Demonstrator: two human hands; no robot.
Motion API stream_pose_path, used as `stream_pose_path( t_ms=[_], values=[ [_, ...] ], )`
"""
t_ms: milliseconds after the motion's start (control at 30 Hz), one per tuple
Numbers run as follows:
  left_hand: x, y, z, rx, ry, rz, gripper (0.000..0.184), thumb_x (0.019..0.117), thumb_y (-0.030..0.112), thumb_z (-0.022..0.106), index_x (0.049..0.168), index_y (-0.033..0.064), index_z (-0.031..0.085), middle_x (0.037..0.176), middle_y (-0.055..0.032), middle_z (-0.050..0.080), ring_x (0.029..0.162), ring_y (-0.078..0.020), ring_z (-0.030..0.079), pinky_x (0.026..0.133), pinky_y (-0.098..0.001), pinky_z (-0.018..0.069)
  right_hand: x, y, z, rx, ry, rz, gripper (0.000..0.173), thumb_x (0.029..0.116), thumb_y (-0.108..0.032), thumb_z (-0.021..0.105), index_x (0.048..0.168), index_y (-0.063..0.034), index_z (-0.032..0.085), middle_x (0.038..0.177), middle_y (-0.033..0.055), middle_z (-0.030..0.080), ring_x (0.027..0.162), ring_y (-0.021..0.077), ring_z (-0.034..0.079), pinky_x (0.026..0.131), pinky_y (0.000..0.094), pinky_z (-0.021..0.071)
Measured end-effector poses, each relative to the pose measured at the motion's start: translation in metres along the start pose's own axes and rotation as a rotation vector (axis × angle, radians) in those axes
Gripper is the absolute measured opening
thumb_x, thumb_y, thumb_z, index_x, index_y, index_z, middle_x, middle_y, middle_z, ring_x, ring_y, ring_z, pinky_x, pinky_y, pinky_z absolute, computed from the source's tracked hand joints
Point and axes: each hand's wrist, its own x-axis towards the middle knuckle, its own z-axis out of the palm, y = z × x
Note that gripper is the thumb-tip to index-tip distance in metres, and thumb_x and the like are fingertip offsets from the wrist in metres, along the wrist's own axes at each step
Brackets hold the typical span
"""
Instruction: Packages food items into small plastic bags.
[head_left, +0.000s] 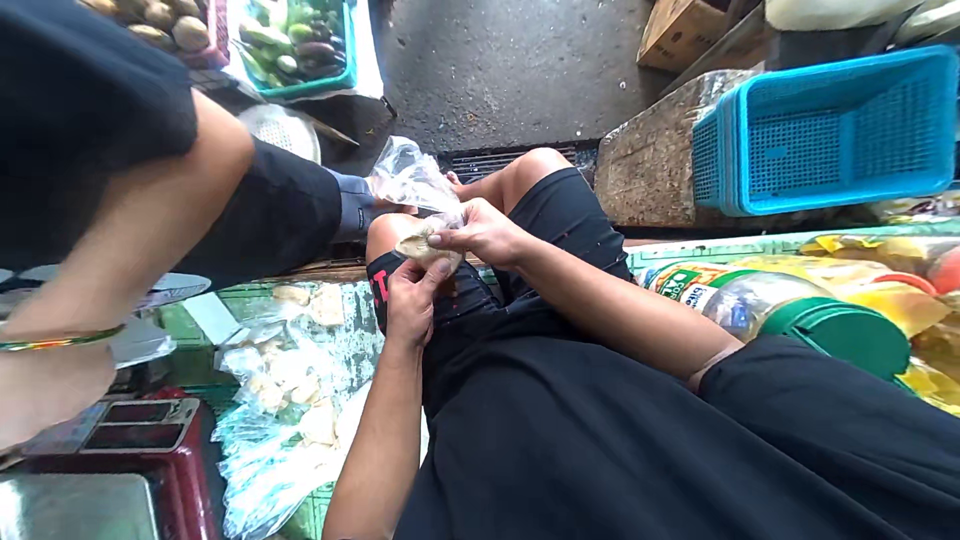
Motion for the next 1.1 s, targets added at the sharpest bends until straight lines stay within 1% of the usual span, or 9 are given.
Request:
stream_pose_path(
  t_ms=[100,200,367,433,600,767,900,1033,1100],
  values=[
    [-0.001,-0.004,0.003,-0.042,0.026,0.033,0.016,0.0913,0.001,0.073,0.107,0.0015,0.07,0.087,-0.0116,0.073,0.068,-0.0174,0.07,0.064,-0.0324,0.062,0.001,-0.001,-0.003,0.008,-0.039,0.018,0.019,0.0944,-0.012,0.072,0.105,0.0044,0.071,0.091,0.0115,0.074,0.082,0.0156,0.071,0.079,0.0359,0.0611],
    [0.002,0.001,0.0,-0.018,0.022,0.064,0.015,0.0906,0.001,0.074,0.106,0.0012,0.072,0.086,-0.0122,0.073,0.067,-0.0169,0.069,0.063,-0.032,0.0622,0.0,-0.002,-0.011,-0.075,-0.143,0.041,0.027,0.0917,-0.011,0.074,0.115,0.0017,0.067,0.096,0.0104,0.073,0.08,0.0147,0.069,0.072,0.033,0.0592],
    [0.014,0.01,-0.019,0.126,-0.021,0.059,0.026,0.0925,0.016,0.076,0.115,0.0057,0.069,0.099,-0.0084,0.074,0.083,-0.0174,0.071,0.077,-0.0359,0.0623,0.0,-0.002,-0.015,-0.241,-0.119,-0.015,0.015,0.0885,-0.005,0.074,0.101,0.0025,0.071,0.086,0.0091,0.075,0.074,0.0144,0.071,0.071,0.0348,0.0616],
    [0.017,0.015,-0.02,0.086,-0.021,0.132,0.027,0.0938,0.013,0.074,0.119,0.0073,0.068,0.104,-0.0071,0.073,0.089,-0.0166,0.071,0.082,-0.0356,0.0616,-0.002,-0.004,-0.015,-0.258,-0.139,-0.022,0.013,0.0878,-0.003,0.075,0.099,0.0025,0.072,0.086,0.0088,0.075,0.075,0.0134,0.072,0.073,0.034,0.0627],
    [0.022,0.015,-0.01,-0.081,0.072,0.236,0.014,0.0938,0.006,0.072,0.107,0.0085,0.071,0.101,-0.0059,0.072,0.09,-0.0171,0.07,0.084,-0.0375,0.061,-0.005,-0.007,-0.02,-0.147,-0.148,-0.013,0.02,0.095,-0.011,0.07,0.111,0.0023,0.069,0.09,0.009,0.073,0.074,0.0131,0.069,0.067,0.0304,0.0599],
    [0.028,0.007,-0.019,0.031,-0.088,0.205,0.027,0.0946,0.006,0.07,0.121,0.0083,0.066,0.11,-0.0072,0.07,0.098,-0.0178,0.069,0.088,-0.0384,0.0595,-0.004,-0.007,-0.031,-0.274,-0.15,-0.073,0.011,0.0909,-0.006,0.071,0.098,0.0025,0.073,0.083,0.0085,0.073,0.071,0.0132,0.069,0.068,0.0331,0.0606],
    [0.028,0.011,-0.011,0.01,0.015,0.29,0.008,0.0935,0.01,0.074,0.101,0.0112,0.073,0.095,-0.0002,0.072,0.086,-0.0103,0.068,0.081,-0.0305,0.0591,-0.002,-0.013,-0.034,-0.272,-0.152,-0.069,0.013,0.0934,-0.009,0.071,0.1,0.0026,0.072,0.084,0.0088,0.073,0.072,0.0134,0.069,0.068,0.0329,0.0608],
    [0.025,0.013,-0.001,-0.124,0.145,0.267,0.003,0.0961,0.01,0.07,0.099,0.0086,0.072,0.095,-0.0043,0.072,0.087,-0.0142,0.069,0.084,-0.0356,0.0596,0.0,-0.011,-0.025,-0.128,-0.134,-0.035,0.026,0.0914,-0.011,0.074,0.113,0.0026,0.069,0.093,0.0115,0.073,0.078,0.0165,0.07,0.07,0.0346,0.061],
    [0.027,0.007,0.002,-0.145,0.158,0.262,0.003,0.0948,0.009,0.071,0.097,0.0078,0.073,0.092,-0.0054,0.072,0.084,-0.015,0.069,0.082,-0.0364,0.06,0.0,-0.008,-0.024,-0.14,-0.122,-0.042,0.025,0.0912,-0.009,0.073,0.113,0.0028,0.07,0.093,0.0116,0.074,0.077,0.017,0.071,0.07,0.0361,0.0625]
  ],
)
